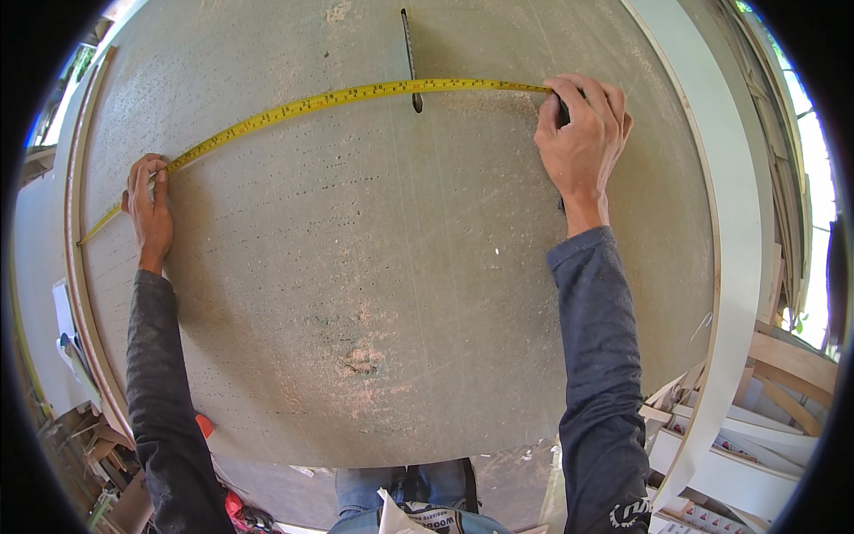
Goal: The person measures a wooden board with a tape measure, marks it with a pencil, and hammers nails into a wooden support structure.
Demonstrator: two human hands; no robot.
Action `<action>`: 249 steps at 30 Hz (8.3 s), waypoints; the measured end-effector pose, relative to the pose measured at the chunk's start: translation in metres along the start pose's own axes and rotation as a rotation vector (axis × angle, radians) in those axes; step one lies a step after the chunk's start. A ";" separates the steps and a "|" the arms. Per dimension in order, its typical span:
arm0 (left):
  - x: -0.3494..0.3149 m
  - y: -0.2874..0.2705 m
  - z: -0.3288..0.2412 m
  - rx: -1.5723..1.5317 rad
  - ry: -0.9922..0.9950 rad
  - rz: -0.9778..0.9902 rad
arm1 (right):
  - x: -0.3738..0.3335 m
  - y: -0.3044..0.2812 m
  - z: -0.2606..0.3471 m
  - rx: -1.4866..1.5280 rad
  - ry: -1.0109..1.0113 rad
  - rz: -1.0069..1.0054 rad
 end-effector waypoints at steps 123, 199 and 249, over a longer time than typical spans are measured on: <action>0.005 -0.016 -0.033 -0.050 -0.115 -0.017 | 0.010 -0.008 0.006 0.035 0.083 0.060; -0.498 -0.431 0.084 -1.685 -1.829 -1.096 | -0.209 -0.381 0.788 1.212 -0.436 0.777; -0.039 -0.132 0.424 -0.209 -0.559 0.304 | -0.152 -0.207 0.782 0.421 0.892 0.416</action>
Point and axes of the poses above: each hand's wrist, its own x-axis towards the middle knuckle, its own y-axis out of the palm, z = x × y, the point moved 6 cm from there along x, towards the middle knuckle, and after that the axes turned 13 degrees about -z, right-handed, at the moved point
